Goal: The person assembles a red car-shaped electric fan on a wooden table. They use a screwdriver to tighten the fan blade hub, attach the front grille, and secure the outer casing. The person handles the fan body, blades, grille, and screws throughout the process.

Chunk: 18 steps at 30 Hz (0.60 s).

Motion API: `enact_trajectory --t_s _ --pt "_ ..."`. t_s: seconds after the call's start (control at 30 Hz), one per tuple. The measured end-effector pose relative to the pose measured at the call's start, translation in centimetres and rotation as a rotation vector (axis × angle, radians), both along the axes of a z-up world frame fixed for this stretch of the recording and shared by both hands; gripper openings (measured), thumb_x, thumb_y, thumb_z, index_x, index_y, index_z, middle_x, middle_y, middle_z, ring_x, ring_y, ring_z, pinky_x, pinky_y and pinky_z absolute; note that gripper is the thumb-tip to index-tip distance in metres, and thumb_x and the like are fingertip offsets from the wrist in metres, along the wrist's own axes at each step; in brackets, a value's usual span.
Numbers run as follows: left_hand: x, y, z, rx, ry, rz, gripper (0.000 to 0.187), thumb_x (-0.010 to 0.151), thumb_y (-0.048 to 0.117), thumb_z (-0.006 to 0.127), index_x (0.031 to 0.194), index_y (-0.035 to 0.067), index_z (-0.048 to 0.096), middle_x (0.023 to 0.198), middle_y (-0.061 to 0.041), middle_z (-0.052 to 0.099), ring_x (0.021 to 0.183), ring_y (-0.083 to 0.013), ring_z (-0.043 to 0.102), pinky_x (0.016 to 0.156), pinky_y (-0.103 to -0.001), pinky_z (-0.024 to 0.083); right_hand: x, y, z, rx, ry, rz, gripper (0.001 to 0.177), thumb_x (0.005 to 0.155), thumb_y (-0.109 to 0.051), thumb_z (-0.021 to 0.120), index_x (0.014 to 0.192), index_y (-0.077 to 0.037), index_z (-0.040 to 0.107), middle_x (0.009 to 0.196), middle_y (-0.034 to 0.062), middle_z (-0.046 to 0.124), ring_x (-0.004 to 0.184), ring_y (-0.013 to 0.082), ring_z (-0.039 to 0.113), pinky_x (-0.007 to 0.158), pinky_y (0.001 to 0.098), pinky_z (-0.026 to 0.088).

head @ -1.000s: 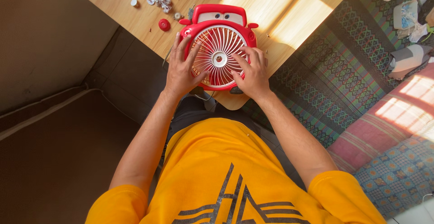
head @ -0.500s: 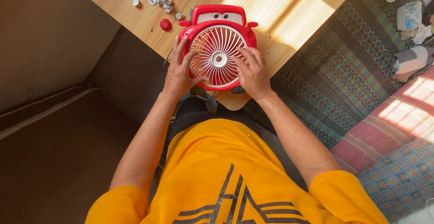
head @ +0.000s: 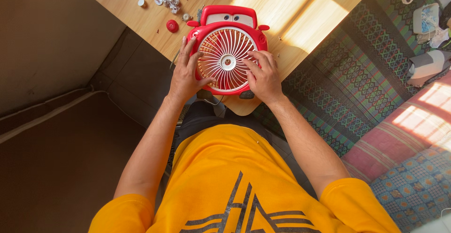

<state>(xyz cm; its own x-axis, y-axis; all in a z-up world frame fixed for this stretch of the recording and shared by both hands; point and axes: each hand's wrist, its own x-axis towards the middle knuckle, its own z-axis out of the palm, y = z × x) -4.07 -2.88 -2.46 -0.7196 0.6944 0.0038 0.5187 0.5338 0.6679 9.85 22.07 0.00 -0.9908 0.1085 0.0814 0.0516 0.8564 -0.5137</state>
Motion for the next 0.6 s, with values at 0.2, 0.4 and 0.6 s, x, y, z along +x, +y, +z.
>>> enact_trajectory --t_s 0.2,0.4,0.6 --pt "-0.4 -0.2 0.5 0.003 -0.020 -0.007 0.084 0.066 0.032 0.099 0.135 0.010 0.058 0.168 -0.011 0.031 0.160 -0.0366 0.022 0.127 -0.051 0.038 -0.6 0.0 1.5 -0.076 0.018 -0.023 0.033 0.089 -0.004 0.074 0.121 -0.004 0.073 0.132 0.0116 0.061 0.131 0.0312 0.053 0.112 0.0453 0.047" --pt "-0.6 -1.2 0.7 0.102 0.075 0.040 0.085 0.079 0.031 0.094 0.148 0.009 0.051 0.165 -0.018 0.030 0.156 -0.0412 0.023 0.126 -0.054 0.033 -3.5 -1.7 4.0 -0.125 0.139 -0.047 0.029 0.087 -0.003 0.074 0.117 -0.004 0.074 0.126 0.0110 0.063 0.123 0.0320 0.056 0.106 0.0454 0.048" --pt "-5.9 -5.5 -0.8 0.151 0.041 0.387 0.061 0.094 0.018 0.082 0.147 0.008 0.054 0.159 -0.018 0.045 0.148 -0.0393 0.043 0.121 -0.050 0.041 -12.5 -6.3 4.4 -0.218 0.195 0.158 0.026 0.091 -0.003 0.072 0.117 -0.005 0.073 0.119 0.0078 0.068 0.116 0.0289 0.060 0.102 0.0434 0.050"
